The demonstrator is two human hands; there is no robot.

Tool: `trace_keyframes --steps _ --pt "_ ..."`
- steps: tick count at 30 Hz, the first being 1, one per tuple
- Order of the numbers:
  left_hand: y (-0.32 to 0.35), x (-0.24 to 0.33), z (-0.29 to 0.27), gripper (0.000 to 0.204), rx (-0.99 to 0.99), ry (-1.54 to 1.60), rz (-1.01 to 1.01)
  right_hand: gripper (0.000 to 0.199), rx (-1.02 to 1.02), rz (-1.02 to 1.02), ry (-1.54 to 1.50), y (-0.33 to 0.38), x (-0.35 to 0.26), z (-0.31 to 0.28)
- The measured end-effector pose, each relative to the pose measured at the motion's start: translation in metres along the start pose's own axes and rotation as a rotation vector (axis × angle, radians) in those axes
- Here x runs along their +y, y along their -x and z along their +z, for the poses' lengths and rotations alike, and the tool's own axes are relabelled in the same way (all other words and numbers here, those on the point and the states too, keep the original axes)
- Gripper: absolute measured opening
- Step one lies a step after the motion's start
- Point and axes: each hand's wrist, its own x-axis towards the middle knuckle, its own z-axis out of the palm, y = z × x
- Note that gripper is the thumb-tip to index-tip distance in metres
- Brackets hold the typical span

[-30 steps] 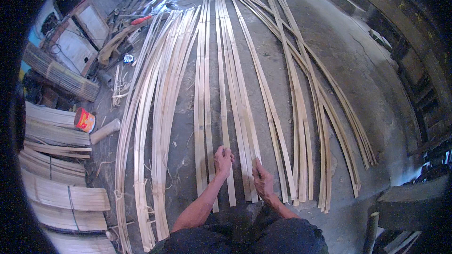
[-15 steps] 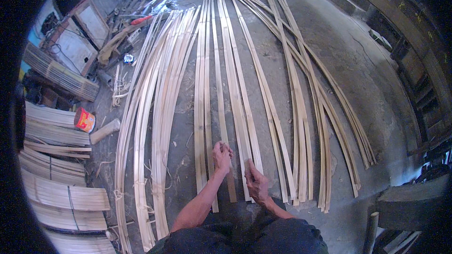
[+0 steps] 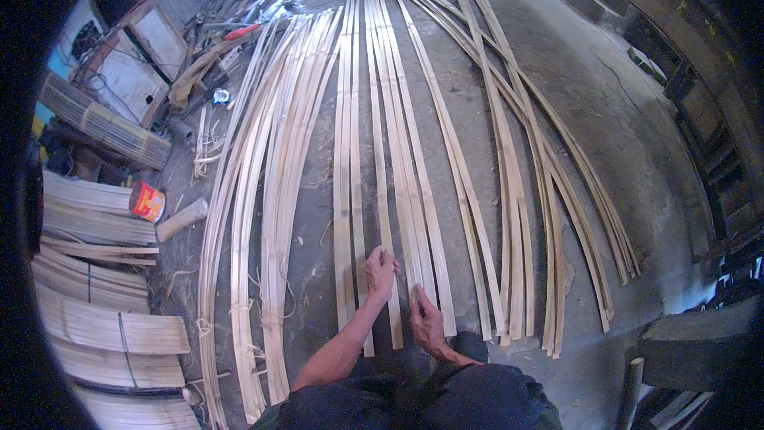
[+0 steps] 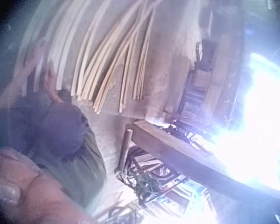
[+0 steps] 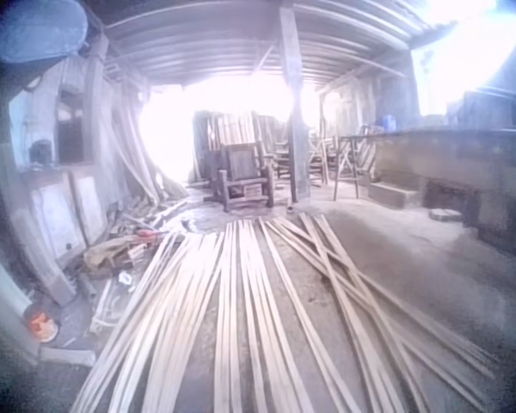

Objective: The person arranges long, thin wooden strips on the floor, aligning them side by side and adjusting their positions by hand. The person repeatedly picks up, shifts, and lays down the strips to form a neat parallel layout.

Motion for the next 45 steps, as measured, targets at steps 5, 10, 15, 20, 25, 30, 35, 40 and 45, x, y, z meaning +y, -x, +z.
trace_keyframes --steps 5,10,15,20,25,30,35,40,45 --pt "0.000 -0.003 0.002 0.018 0.066 -0.037 0.044 0.048 -0.048 -0.070 0.101 0.005 -0.008 -0.004" --pt "0.000 0.004 0.005 0.018 -0.013 -0.031 0.057 0.047 -0.040 -0.327 0.184 -0.011 -0.013 -0.012" --pt "-0.002 0.005 0.015 0.019 -0.024 -0.129 0.093 0.044 0.031 -0.391 0.210 -0.019 -0.033 -0.009" --pt "-0.017 -0.031 0.012 0.031 0.177 -0.471 0.454 0.043 -0.021 -0.243 0.109 -0.018 -0.022 0.002" --pt "-0.006 -0.008 0.009 0.035 -0.006 -0.401 0.243 0.048 -0.064 -0.197 0.107 -0.015 -0.019 0.002" --pt "-0.011 -0.012 -0.010 0.042 0.181 -0.453 0.267 0.053 -0.130 -0.227 0.106 -0.010 -0.014 0.020" --pt "-0.003 0.028 -0.005 0.052 -0.121 -0.327 0.090 0.061 -0.224 -0.275 0.284 -0.007 0.008 0.022" --pt "-0.008 0.011 -0.020 0.052 -0.069 -0.444 0.135 0.073 -0.431 -0.286 0.403 -0.007 -0.001 0.023" --pt "-0.012 -0.010 -0.028 0.055 0.005 -0.778 0.391 0.077 -0.465 -0.342 0.441 -0.010 0.008 0.019"
